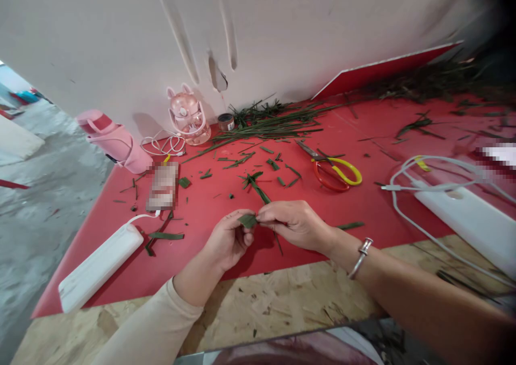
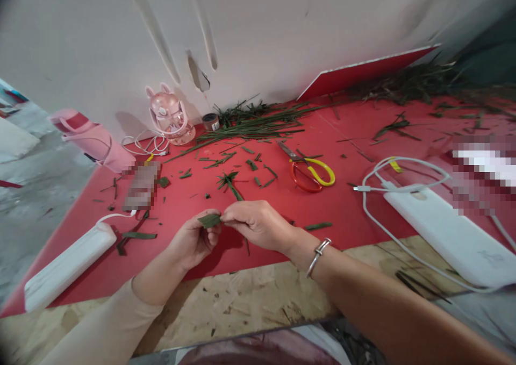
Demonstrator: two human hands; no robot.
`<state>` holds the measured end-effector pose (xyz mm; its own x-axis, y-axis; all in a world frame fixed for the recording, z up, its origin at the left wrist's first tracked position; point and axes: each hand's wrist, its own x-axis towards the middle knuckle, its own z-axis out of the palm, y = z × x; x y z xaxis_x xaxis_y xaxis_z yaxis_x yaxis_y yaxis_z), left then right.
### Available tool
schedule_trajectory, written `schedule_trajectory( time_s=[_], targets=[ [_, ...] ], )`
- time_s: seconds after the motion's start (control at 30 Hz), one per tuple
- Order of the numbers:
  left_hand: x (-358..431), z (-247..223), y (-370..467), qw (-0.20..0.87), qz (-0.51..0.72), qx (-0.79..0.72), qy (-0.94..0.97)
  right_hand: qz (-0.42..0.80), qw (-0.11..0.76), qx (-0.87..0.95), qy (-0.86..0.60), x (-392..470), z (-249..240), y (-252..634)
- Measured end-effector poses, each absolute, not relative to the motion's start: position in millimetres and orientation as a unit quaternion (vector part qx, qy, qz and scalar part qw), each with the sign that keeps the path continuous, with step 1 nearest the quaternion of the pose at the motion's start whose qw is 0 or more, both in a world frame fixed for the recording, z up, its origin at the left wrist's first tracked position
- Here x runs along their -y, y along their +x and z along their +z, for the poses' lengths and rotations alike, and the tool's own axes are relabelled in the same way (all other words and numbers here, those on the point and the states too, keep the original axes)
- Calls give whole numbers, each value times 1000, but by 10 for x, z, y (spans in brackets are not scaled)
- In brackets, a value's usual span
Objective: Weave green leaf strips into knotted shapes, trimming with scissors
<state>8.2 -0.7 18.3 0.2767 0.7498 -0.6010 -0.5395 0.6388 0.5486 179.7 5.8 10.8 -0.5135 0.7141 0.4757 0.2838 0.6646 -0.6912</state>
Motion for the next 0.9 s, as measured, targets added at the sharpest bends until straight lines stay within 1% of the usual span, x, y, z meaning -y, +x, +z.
schedule_trajectory(
  time_s=[0.1,0.2,0.3,0.37,0.5,0.6,0.67,0.73,0.83,0.9],
  targets=[
    [-2,245,102,800,383,-458,61,268,360,836,-316,-56,133,1815],
    [4,264,119,797,372,-471,64,281,346,828,-342,-51,138,1810],
    [27,212,121,790,372,-468,135,316,352,799,-373,-49,118,1789],
    [53,168,123,766,388,-465,218,372,370,753,-396,-52,96,1765],
    [106,148,136,652,435,-466,411,563,423,586,-401,-81,79,1713],
    [122,187,129,524,435,-473,559,649,427,498,-385,-111,103,1701],
    [121,213,111,441,424,-485,625,678,419,470,-379,-122,120,1701],
    [118,228,91,384,415,-494,660,697,408,457,-372,-124,125,1697],
    [115,228,80,351,415,-501,674,696,395,473,-368,-109,112,1682],
    [109,211,93,372,415,-513,653,655,400,521,-374,-90,102,1676]
  ],
)
